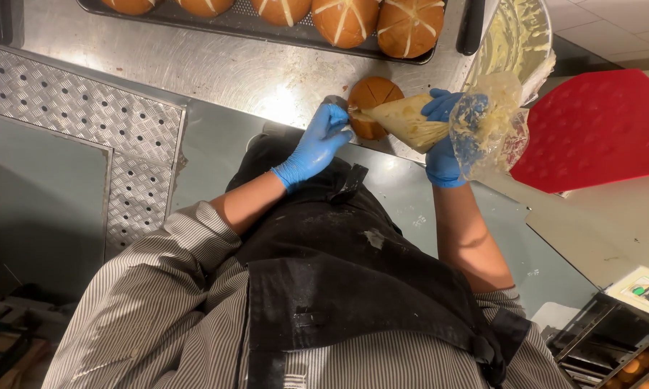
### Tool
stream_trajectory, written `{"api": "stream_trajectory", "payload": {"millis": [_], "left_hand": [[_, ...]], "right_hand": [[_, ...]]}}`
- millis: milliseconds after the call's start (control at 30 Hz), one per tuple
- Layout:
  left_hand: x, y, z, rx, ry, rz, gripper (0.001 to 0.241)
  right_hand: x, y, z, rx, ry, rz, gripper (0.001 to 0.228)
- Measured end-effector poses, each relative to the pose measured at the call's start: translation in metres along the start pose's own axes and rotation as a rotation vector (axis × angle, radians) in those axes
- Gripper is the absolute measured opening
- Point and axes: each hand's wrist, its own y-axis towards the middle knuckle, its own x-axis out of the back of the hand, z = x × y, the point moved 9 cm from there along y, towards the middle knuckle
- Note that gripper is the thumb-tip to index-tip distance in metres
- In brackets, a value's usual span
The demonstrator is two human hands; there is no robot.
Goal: Piping filling into baked buns using a pastry bag.
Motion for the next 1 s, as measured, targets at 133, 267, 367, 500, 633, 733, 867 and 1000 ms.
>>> {"api": "stream_trajectory", "payload": {"millis": [133,267,367,500,633,733,867,1000], "left_hand": [[0.003,0.001,0.003,0.038,-0.091,0.006,0.028],[0.003,0.001,0.0,0.049,-0.113,0.021,0.03],[0.006,0.003,0.007,0.065,-0.111,0.009,0.031],[0.009,0.011,-0.064,-0.197,0.213,-0.064,0.039],[-0.003,0.023,-0.137,-0.505,0.654,0.05,0.053],[-0.014,0.031,-0.126,-0.519,0.959,0.264,0.053],[-0.011,0.027,-0.11,-0.422,1.181,0.385,0.05],[-0.011,0.013,-0.103,-0.341,1.148,0.375,0.046]], "right_hand": [[-0.003,0.001,-0.002,-0.008,0.006,-0.006,0.039],[-0.006,0.003,0.0,-0.008,-0.002,-0.007,0.04],[-0.006,0.003,-0.002,-0.002,0.011,-0.005,0.038],[0.003,-0.001,-0.016,-0.042,0.104,-0.037,0.036],[-0.001,-0.001,-0.008,-0.065,0.062,-0.049,0.037],[-0.002,-0.002,0.002,-0.026,0.068,-0.02,0.035],[-0.007,-0.007,0.009,-0.03,-0.072,0.046,0.033],[-0.016,-0.013,0.014,-0.014,-0.102,0.079,0.029]]}}
